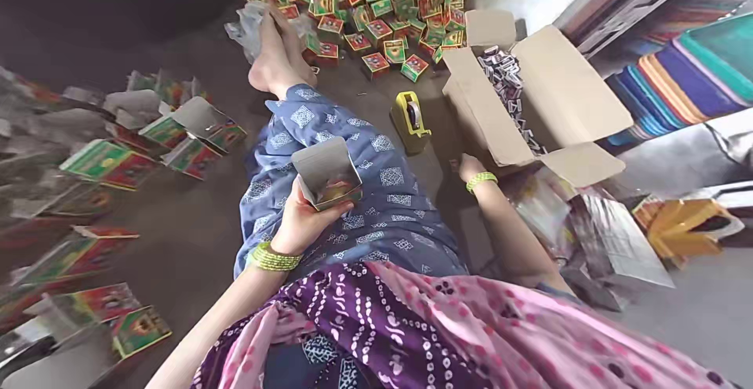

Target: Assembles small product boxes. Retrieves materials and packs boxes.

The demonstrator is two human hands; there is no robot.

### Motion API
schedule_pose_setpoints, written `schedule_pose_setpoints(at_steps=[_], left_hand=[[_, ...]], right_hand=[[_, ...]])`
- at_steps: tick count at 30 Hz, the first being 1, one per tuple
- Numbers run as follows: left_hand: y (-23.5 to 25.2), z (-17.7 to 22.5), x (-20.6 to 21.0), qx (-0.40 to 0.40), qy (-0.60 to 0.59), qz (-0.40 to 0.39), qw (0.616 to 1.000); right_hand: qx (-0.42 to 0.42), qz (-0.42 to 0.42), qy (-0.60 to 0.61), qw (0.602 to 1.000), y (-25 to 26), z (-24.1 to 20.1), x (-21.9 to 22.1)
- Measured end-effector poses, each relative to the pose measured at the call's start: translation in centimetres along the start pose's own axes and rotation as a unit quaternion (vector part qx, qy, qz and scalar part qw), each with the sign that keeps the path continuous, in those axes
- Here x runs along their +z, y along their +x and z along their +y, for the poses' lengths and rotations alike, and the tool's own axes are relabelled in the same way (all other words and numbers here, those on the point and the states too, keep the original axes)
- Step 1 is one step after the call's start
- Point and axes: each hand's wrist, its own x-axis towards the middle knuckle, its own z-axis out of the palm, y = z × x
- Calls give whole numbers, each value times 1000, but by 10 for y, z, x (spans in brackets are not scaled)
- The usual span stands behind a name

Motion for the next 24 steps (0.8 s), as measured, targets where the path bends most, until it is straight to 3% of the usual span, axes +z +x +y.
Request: schedule_pose_setpoints(at_steps=[5, 8, 11, 15, 18, 21, 23, 24], left_hand=[[-7, -20, -14, -22, 107, -1, 994], [-9, -15, -19, -23, 136, -6, 990], [-8, -15, -19, -25, 124, -10, 992], [-6, -15, -18, -45, 93, -4, 995], [-7, -15, -18, -45, 91, 9, 995], [-8, -17, -18, -49, 99, 33, 993], [-8, -18, -17, -50, 98, 42, 993], [-8, -19, -17, -47, 100, 41, 993]], right_hand=[[-15, -32, -62, 997, 34, 8, 34], [-27, 6, -65, 998, 29, 1, 40], [-45, 31, -44, 998, 26, -6, 42], [-49, -14, -83, 995, 25, -16, 36], [-96, 30, 39, 994, 4, -41, 14], [-209, 97, 317, 920, -50, -83, -6], [-291, 36, 457, 839, -101, -117, -22], [-334, 6, 473, 815, -125, -132, -29]])
